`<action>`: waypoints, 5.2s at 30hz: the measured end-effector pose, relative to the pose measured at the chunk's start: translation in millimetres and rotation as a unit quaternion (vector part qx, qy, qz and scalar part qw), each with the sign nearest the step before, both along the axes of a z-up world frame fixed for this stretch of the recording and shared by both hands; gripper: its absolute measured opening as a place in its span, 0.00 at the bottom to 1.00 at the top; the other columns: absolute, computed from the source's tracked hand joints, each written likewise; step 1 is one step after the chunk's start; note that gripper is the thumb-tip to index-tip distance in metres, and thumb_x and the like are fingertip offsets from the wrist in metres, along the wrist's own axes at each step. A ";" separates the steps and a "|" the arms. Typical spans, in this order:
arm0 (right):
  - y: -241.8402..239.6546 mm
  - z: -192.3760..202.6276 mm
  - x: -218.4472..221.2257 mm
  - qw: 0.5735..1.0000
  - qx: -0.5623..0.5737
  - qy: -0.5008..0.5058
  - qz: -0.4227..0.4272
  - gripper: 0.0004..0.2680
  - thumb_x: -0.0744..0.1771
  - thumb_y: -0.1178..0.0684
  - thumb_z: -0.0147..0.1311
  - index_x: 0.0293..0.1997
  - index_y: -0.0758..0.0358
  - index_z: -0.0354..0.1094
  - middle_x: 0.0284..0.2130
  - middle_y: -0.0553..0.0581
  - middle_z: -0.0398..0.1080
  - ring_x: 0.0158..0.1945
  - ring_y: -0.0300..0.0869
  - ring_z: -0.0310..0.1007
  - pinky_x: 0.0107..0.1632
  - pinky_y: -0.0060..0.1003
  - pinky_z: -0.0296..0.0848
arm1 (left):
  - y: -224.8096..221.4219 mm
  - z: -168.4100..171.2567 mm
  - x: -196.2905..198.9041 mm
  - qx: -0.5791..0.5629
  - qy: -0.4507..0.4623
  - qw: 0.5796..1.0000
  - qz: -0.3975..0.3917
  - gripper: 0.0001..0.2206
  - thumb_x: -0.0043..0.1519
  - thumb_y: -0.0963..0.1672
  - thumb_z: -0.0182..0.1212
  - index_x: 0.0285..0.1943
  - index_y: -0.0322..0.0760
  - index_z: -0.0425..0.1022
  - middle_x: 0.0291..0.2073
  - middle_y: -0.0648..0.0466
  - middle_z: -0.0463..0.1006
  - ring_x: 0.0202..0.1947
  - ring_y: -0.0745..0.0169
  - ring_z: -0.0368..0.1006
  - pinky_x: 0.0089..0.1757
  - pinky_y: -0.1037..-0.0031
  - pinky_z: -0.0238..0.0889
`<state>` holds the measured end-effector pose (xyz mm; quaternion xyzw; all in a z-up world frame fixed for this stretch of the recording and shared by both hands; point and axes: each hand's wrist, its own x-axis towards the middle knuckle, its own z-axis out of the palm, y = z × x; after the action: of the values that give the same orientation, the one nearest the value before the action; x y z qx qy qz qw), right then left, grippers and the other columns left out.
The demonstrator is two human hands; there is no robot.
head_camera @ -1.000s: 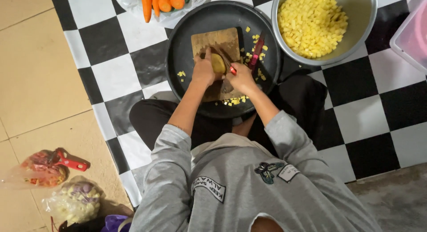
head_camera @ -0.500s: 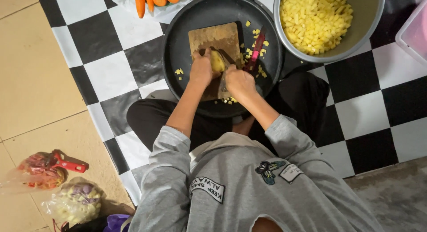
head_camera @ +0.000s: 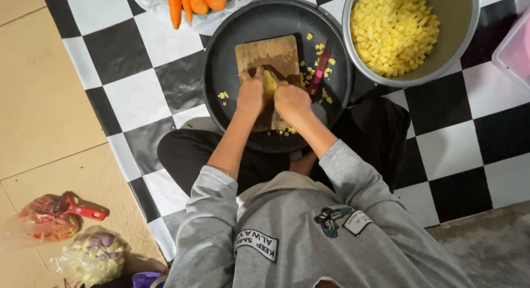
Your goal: A person is sitting on the floor dicing potatoes into small cubes on a wooden cutting board using a knife.
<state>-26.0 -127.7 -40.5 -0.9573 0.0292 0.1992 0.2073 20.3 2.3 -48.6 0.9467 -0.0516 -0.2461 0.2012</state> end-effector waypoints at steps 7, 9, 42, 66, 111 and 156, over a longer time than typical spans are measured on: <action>-10.3 14.0 -39.7 0.999 -0.020 0.034 0.010 0.11 0.69 0.61 0.38 0.47 0.80 0.68 0.33 0.76 0.76 0.42 0.68 0.79 0.41 0.67 0.76 | 2.6 -2.5 -1.3 -0.031 0.021 0.999 0.023 0.42 0.55 0.44 0.77 0.78 0.34 0.55 0.66 0.21 0.52 0.52 0.25 0.76 0.52 0.50 0.76; -18.3 -5.8 -58.4 0.998 -0.028 0.056 0.005 0.12 0.69 0.61 0.35 0.48 0.79 0.66 0.33 0.76 0.75 0.41 0.68 0.79 0.41 0.67 0.76 | 3.4 -19.5 -0.9 -0.025 0.039 0.999 0.025 0.47 0.52 0.47 0.81 0.79 0.36 0.53 0.67 0.23 0.51 0.55 0.25 0.74 0.54 0.51 0.74; 19.8 -16.9 -12.3 0.999 -0.039 -0.012 0.015 0.12 0.69 0.59 0.37 0.49 0.78 0.66 0.31 0.73 0.76 0.38 0.66 0.79 0.34 0.67 0.76 | -6.0 49.5 -6.6 0.007 0.003 1.000 -0.002 0.31 0.64 0.31 0.51 0.79 0.30 0.52 0.64 0.20 0.56 0.44 0.33 0.81 0.42 0.54 0.79; -27.3 -15.3 -90.6 0.999 0.018 -0.034 0.005 0.09 0.69 0.56 0.43 0.43 0.72 0.68 0.30 0.72 0.77 0.40 0.67 0.79 0.40 0.64 0.76 | 4.8 -15.4 2.6 -0.021 0.031 0.999 0.020 0.50 0.50 0.46 0.82 0.79 0.34 0.51 0.65 0.25 0.54 0.56 0.24 0.73 0.54 0.51 0.75; 27.0 -22.8 6.1 1.000 -0.012 0.007 0.017 0.11 0.69 0.59 0.40 0.48 0.79 0.67 0.32 0.73 0.76 0.42 0.66 0.79 0.39 0.68 0.76 | 10.9 16.5 -3.4 -0.046 0.001 0.999 0.004 0.30 0.62 0.29 0.48 0.76 0.23 0.52 0.63 0.19 0.57 0.49 0.23 0.77 0.49 0.45 0.75; -36.8 -45.1 -89.7 0.991 0.126 -0.013 -0.041 0.14 0.69 0.43 0.43 0.39 0.66 0.67 0.29 0.71 0.75 0.42 0.71 0.77 0.43 0.65 0.75 | 15.9 -47.0 2.4 -0.040 0.014 0.999 0.017 0.50 0.47 0.44 0.82 0.77 0.29 0.52 0.65 0.23 0.54 0.60 0.24 0.70 0.56 0.48 0.71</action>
<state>-115.7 -164.5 -85.6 -0.9241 0.0407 0.1806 0.3344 22.7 18.2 -95.6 0.9351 -0.0421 -0.2537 0.2438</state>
